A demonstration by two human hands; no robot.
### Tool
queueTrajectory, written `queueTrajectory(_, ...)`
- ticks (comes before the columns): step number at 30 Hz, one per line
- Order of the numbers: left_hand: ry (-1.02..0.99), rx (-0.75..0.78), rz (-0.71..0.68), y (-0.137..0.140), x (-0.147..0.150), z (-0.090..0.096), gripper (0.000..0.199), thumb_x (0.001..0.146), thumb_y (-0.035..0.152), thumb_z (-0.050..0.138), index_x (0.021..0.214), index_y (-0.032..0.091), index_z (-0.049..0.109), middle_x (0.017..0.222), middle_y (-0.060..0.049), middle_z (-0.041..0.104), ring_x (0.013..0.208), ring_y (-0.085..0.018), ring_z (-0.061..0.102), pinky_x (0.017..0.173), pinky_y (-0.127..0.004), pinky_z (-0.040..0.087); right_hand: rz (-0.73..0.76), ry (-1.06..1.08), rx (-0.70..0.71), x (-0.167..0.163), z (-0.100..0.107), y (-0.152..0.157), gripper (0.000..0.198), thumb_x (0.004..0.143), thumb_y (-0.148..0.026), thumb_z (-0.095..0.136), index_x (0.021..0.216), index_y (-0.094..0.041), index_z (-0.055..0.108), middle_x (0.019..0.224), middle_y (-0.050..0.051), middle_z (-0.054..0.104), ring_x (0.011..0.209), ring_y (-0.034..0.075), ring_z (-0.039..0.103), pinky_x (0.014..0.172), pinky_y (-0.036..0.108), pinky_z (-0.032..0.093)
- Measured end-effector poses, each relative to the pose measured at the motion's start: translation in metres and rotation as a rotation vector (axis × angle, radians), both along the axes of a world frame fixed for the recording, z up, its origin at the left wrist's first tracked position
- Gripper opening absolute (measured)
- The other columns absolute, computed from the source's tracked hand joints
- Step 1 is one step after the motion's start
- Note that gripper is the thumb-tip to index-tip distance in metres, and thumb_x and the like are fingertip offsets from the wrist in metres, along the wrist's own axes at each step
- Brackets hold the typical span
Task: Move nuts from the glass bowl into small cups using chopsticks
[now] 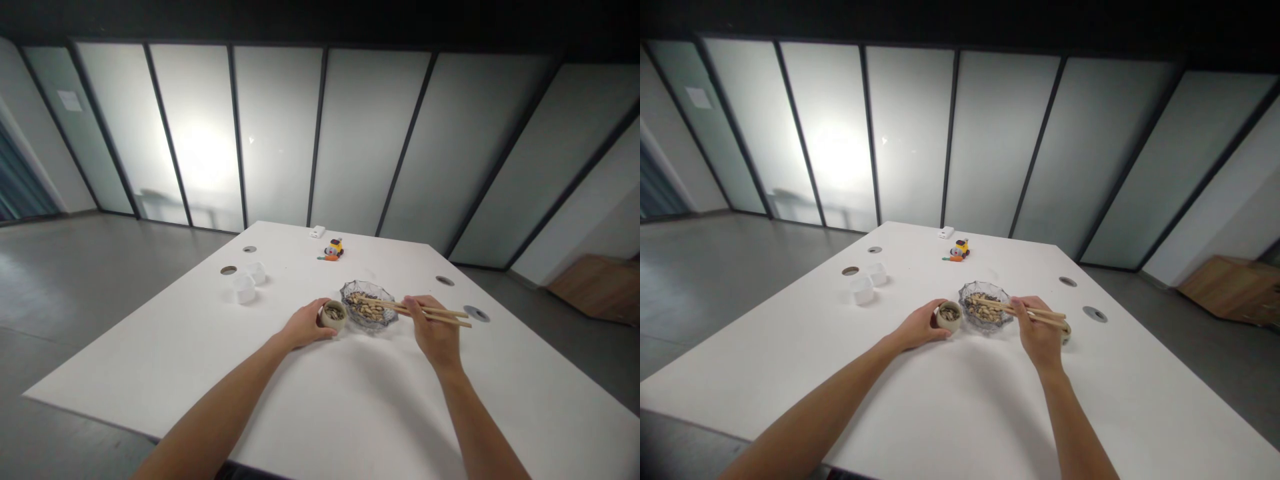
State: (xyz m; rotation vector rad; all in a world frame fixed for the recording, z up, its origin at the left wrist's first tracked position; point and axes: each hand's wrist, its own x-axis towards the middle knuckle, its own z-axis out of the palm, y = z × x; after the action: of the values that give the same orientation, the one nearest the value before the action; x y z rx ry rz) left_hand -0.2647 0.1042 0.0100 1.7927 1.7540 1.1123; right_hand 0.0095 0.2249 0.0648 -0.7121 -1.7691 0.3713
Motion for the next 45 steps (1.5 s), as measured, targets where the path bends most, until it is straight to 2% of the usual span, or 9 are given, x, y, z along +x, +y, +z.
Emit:
queueTrajectory(7,0.009,-0.005,0.017,-0.001,0.001,0.002,0.072,0.073,0.035,0.086,0.141,0.03,0.061,0.139,-0.005,0.07,0.12,-0.029,0.068,0.105,-0.039,0.053,0.082,0.057,-0.163,-0.014,0.005,-0.017,0.055,0.092,-0.074,0.06,0.076,-0.023,0.073,0.074,0.005,0.075,0.07,0.024,0.072,0.064,0.034,0.058)
queueTrajectory(13,-0.008,-0.015,0.002,-0.001,0.0,0.0,0.072,0.073,0.036,0.086,0.14,0.03,0.061,0.135,-0.005,0.072,0.116,-0.029,0.07,0.102,-0.039,0.055,-0.041,-0.018,-0.027,-0.003,0.007,-0.008,0.055,0.095,-0.072,0.056,0.076,-0.023,0.073,0.073,0.005,0.074,0.069,0.023,0.07,0.066,0.033,0.053)
queueTrajectory(17,-0.005,-0.008,0.015,-0.001,-0.001,-0.001,0.073,0.073,0.038,0.087,0.141,0.03,0.061,0.139,-0.005,0.07,0.121,-0.029,0.068,0.106,-0.04,0.054,-0.084,-0.135,0.055,0.006,0.001,0.005,0.061,0.096,-0.076,0.051,0.074,-0.023,0.071,0.073,0.007,0.074,0.067,0.022,0.069,0.064,0.033,0.049)
queueTrajectory(22,-0.037,-0.016,-0.013,-0.001,0.0,0.001,0.073,0.073,0.036,0.086,0.141,0.03,0.061,0.138,-0.006,0.071,0.118,-0.029,0.069,0.102,-0.038,0.056,-0.044,-0.192,0.011,0.004,-0.004,0.007,0.062,0.093,-0.08,0.052,0.075,-0.024,0.07,0.069,0.006,0.073,0.063,0.022,0.067,0.06,0.032,0.049)
queueTrajectory(26,-0.043,-0.022,-0.021,-0.001,0.001,0.001,0.072,0.074,0.035,0.086,0.141,0.03,0.061,0.137,-0.006,0.071,0.114,-0.027,0.071,0.098,-0.036,0.058,0.053,-0.205,-0.034,0.002,-0.006,0.006,0.057,0.092,-0.077,0.058,0.076,-0.024,0.072,0.077,0.006,0.074,0.069,0.022,0.069,0.066,0.033,0.052)
queueTrajectory(30,-0.026,0.0,-0.007,-0.001,0.0,0.001,0.072,0.074,0.038,0.087,0.141,0.031,0.061,0.14,-0.005,0.07,0.118,-0.028,0.069,0.102,-0.037,0.056,0.108,-0.206,-0.061,0.003,-0.007,0.008,0.052,0.093,-0.071,0.062,0.077,-0.024,0.073,0.082,0.007,0.074,0.075,0.023,0.071,0.07,0.033,0.055)
queueTrajectory(36,-0.014,0.001,-0.004,-0.002,0.0,0.003,0.072,0.073,0.038,0.087,0.14,0.03,0.061,0.141,-0.005,0.07,0.12,-0.029,0.068,0.106,-0.039,0.054,0.112,-0.194,-0.036,0.005,-0.008,0.01,0.05,0.095,-0.068,0.062,0.078,-0.023,0.075,0.084,0.008,0.076,0.076,0.023,0.073,0.07,0.034,0.056)
queueTrajectory(41,-0.025,-0.016,0.003,-0.003,0.001,0.005,0.072,0.074,0.037,0.087,0.141,0.031,0.061,0.141,-0.005,0.07,0.121,-0.029,0.068,0.104,-0.04,0.055,0.055,-0.127,-0.019,0.005,-0.002,0.007,0.051,0.092,-0.071,0.064,0.077,-0.023,0.075,0.082,0.009,0.076,0.073,0.024,0.072,0.067,0.035,0.058)
queueTrajectory(45,-0.02,-0.02,0.008,-0.003,0.001,0.004,0.073,0.073,0.037,0.087,0.142,0.03,0.061,0.141,-0.006,0.069,0.121,-0.03,0.068,0.105,-0.04,0.054,0.029,0.012,-0.093,0.002,-0.001,0.006,0.047,0.088,-0.068,0.071,0.078,-0.022,0.074,0.079,0.007,0.075,0.073,0.024,0.073,0.068,0.037,0.06)
